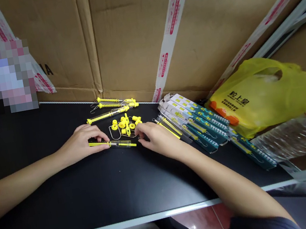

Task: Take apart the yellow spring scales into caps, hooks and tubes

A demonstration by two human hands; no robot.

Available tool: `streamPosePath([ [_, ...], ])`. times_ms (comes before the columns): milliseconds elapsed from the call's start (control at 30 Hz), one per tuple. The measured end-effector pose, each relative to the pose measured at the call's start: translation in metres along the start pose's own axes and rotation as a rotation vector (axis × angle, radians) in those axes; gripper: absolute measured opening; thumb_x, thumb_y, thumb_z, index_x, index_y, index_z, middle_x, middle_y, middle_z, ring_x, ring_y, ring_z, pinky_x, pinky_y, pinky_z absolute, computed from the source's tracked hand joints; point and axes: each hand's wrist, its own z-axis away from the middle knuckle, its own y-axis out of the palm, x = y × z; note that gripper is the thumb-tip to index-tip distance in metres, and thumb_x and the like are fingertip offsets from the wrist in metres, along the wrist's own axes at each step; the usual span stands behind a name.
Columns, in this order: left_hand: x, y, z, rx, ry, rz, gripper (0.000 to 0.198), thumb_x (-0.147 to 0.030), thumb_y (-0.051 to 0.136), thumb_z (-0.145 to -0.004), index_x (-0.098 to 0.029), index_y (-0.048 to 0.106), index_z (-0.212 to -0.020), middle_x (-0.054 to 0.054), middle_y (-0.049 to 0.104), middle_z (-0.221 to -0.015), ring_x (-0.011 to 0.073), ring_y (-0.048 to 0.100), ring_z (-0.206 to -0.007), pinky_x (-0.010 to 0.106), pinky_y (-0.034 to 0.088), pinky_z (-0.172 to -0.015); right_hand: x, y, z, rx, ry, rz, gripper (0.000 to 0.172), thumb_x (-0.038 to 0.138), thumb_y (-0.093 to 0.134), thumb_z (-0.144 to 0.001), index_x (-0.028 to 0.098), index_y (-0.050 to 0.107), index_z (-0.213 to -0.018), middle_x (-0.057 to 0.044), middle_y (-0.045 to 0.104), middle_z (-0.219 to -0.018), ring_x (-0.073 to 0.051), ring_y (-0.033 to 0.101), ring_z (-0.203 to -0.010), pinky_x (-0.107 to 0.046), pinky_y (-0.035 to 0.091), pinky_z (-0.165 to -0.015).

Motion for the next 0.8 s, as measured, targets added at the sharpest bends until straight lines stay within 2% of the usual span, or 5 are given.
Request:
streamPosePath([
  [133, -0.002, 0.0, 0.001, -0.015, 0.018, -0.041, 0.026, -0.05, 0.059, -0.079, -0.026, 0.067, -0.086, -0.004, 0.06, -0.077, 0.0135, 0.055, -0.079, 0.037, 0.027, -0.095, -0.006, 0.004, -0.003, -0.103, 0.051, 0.056, 0.008, 0.012, 0.057, -0.078, 0.019, 0.054, -0.08, -0.002, 0.058, -0.077, -0.015, 0.051, -0.071, -0.026, 0.038, -0.064],
  [367, -0.009, -0.001, 0.004, -0.021, 0.056, -0.121, 0.024, -0.048, 0.059, -0.079, -0.026, 0.065, -0.086, -0.003, 0.059, -0.077, 0.0149, 0.054, -0.084, 0.042, 0.018, -0.104, -0.012, 0.019, -0.005, -0.188, 0.006, 0.0, 0.011, 0.011, 0.05, -0.083, 0.019, 0.056, -0.088, -0.005, 0.058, -0.086, -0.017, 0.054, -0.078, -0.029, 0.043, -0.07],
  [600, -0.01, 0.0, 0.005, -0.03, 0.099, -0.172, 0.024, -0.047, 0.056, -0.081, -0.025, 0.064, -0.085, -0.003, 0.06, -0.076, 0.0154, 0.054, -0.083, 0.043, 0.019, -0.104, -0.015, 0.032, -0.012, -0.167, 0.001, 0.139, 0.014, 0.011, 0.047, -0.085, 0.019, 0.056, -0.092, -0.006, 0.06, -0.089, -0.019, 0.055, -0.082, -0.031, 0.044, -0.073],
  [800, -0.012, 0.0, 0.005, -0.034, 0.1, -0.171, 0.023, -0.046, 0.056, -0.081, -0.026, 0.064, -0.086, -0.003, 0.06, -0.076, 0.0151, 0.054, -0.083, 0.042, 0.019, -0.104, -0.017, 0.032, -0.013, -0.162, 0.002, 0.18, 0.014, 0.011, 0.047, -0.086, 0.019, 0.056, -0.091, -0.007, 0.061, -0.088, -0.02, 0.056, -0.084, -0.031, 0.044, -0.074],
])
